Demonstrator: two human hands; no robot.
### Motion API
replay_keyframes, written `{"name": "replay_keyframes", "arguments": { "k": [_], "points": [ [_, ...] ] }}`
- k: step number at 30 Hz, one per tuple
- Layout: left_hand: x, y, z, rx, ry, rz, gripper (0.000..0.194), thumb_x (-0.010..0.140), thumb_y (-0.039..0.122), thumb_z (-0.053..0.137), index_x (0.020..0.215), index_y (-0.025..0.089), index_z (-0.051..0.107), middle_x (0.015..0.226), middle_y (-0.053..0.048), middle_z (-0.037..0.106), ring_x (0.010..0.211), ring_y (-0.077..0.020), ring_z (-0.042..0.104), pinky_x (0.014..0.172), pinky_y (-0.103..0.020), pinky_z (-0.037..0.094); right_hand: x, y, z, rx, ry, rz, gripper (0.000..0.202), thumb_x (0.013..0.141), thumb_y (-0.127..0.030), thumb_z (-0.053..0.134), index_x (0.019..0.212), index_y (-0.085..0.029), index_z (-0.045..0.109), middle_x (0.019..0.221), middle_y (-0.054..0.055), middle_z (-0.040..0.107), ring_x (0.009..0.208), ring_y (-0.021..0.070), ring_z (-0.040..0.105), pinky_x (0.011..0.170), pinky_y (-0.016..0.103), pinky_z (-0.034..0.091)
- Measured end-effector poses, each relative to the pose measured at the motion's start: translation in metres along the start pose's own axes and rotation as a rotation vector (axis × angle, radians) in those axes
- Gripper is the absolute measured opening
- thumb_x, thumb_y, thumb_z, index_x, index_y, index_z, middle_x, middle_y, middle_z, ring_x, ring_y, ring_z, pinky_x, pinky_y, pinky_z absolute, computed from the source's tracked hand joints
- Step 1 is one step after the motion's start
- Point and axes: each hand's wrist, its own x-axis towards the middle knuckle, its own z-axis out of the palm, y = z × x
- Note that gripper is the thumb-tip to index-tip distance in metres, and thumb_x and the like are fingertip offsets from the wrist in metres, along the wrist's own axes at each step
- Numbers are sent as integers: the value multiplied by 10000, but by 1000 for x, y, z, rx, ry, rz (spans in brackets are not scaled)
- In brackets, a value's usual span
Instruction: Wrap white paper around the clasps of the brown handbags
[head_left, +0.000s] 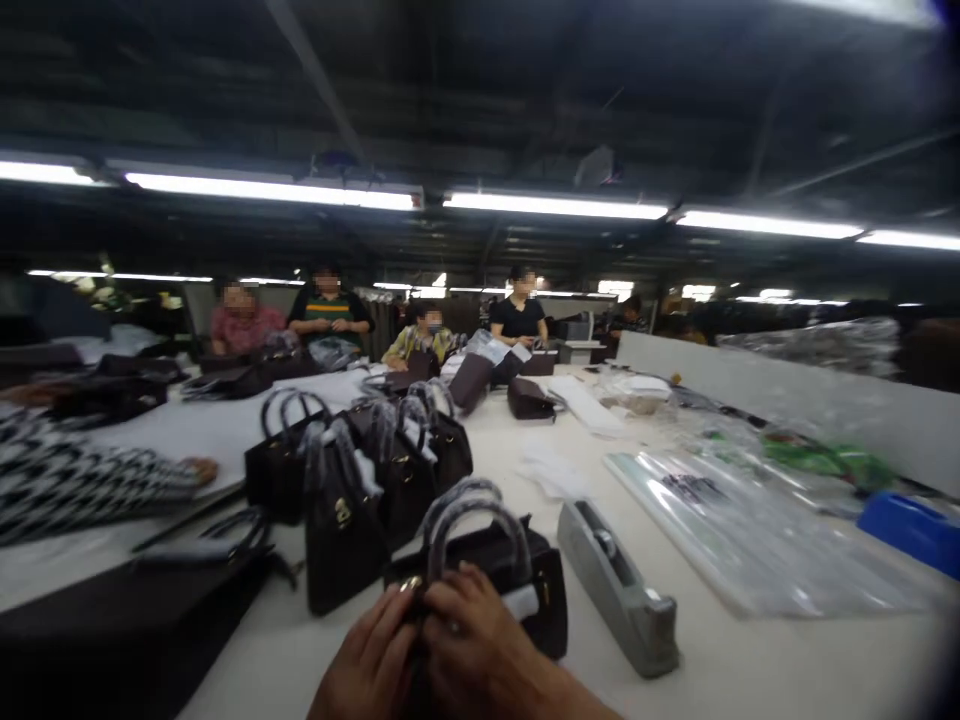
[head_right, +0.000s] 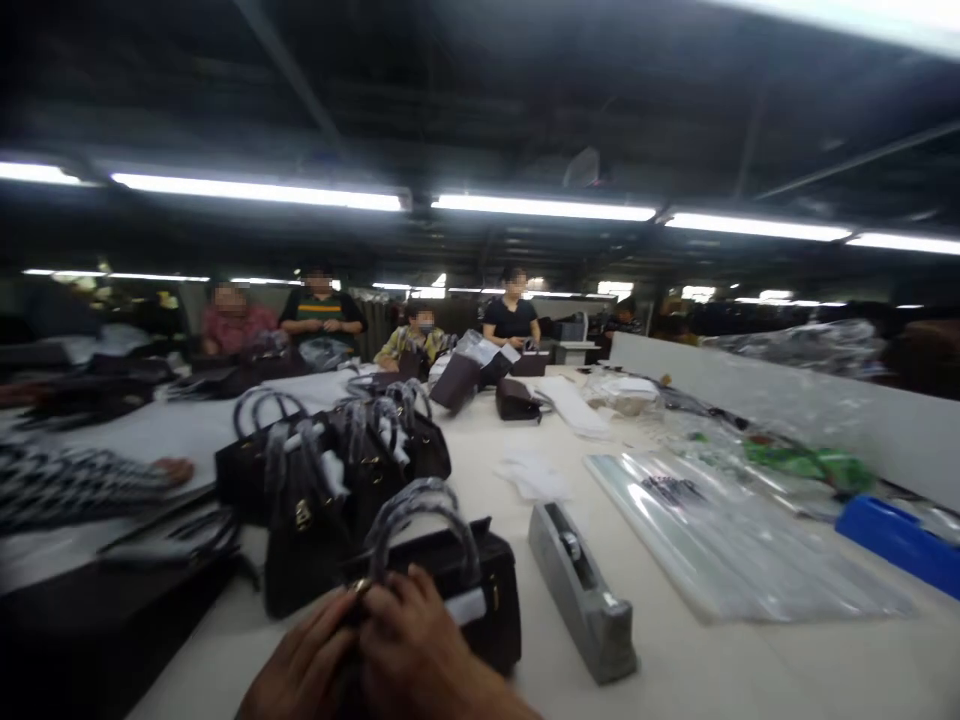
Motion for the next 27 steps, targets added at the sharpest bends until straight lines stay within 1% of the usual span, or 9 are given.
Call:
{"name": "replay_keyframes", "arguments": {
  "k": [1, 2, 5, 10, 14, 17, 20, 24, 27],
  "points": [
    [-3, 1, 0, -3, -41, -31, 214, 800, 90, 466, 990, 166, 529, 1152, -89, 557, 1122, -203, 482, 895, -316, 477, 1, -1, -9, 69, -71, 35, 131, 728, -200, 521, 852, -181, 558, 951, 54, 579, 975, 221, 526, 903, 419, 404],
    [-4, 2, -1, -21, -71, -56, 223, 789, 77, 471, 996, 148, 513, 1171, -108, 539, 1148, -212, 456, 917, -336, 464, 3, 0, -17, 116, -107, 60, 136, 715, -154, 505, 838, -166, 561, 929, 71, 563, 977, 221, 516, 897, 412, 406],
    [-2, 6, -3, -106, -97, -157, 257, 765, 60, 472, 1012, 129, 470, 1179, -134, 519, 1167, -212, 429, 940, -369, 448, 6, 4, -27, 217, -139, 104, 217, 695, -116, 501, 898, -144, 571, 1026, 111, 501, 1031, 233, 465, 896, 407, 398],
    [3, 10, -5, -212, -66, -257, 280, 730, 91, 490, 1001, 147, 452, 1128, -127, 545, 1115, -213, 472, 922, -395, 459, 4, 1, -29, 241, -197, 182, 275, 728, -160, 546, 1003, -164, 561, 1137, 124, 420, 1045, 246, 429, 891, 407, 396],
    [5, 8, -6, -265, -65, -278, 309, 706, 105, 499, 1006, 160, 447, 1093, -121, 562, 1065, -218, 508, 888, -398, 475, 7, -1, -35, 184, -299, 239, 232, 755, -224, 554, 982, -180, 572, 1175, 128, 405, 1065, 273, 407, 885, 436, 372],
    [8, 7, -8, -301, -53, -297, 332, 692, 99, 500, 1011, 164, 439, 1065, -115, 570, 1028, -215, 523, 863, -397, 483, 10, -2, -34, 130, -359, 232, 163, 757, -208, 539, 904, -158, 587, 1062, 127, 480, 996, 271, 446, 846, 441, 371],
    [9, 7, -9, -350, -65, -319, 330, 685, 88, 502, 1000, 162, 440, 1035, -108, 569, 1007, -210, 522, 862, -395, 475, 11, 0, -32, 111, -383, 210, 124, 760, -198, 533, 861, -151, 588, 986, 117, 512, 955, 264, 465, 817, 426, 375],
    [9, 6, -11, -410, -120, -366, 322, 684, 84, 512, 987, 172, 447, 1049, -96, 553, 1005, -210, 509, 859, -395, 465, 11, 4, -32, 121, -412, 179, 136, 776, -216, 537, 892, -165, 588, 1001, 110, 512, 962, 255, 466, 810, 401, 379],
    [11, 5, -13, -448, -154, -385, 336, 686, 83, 517, 999, 179, 444, 1064, -89, 547, 1008, -212, 501, 866, -401, 453, 11, 4, -30, 84, -371, 134, 169, 784, -200, 522, 936, -169, 590, 1027, 119, 511, 982, 259, 462, 826, 403, 372]
  ]
}}
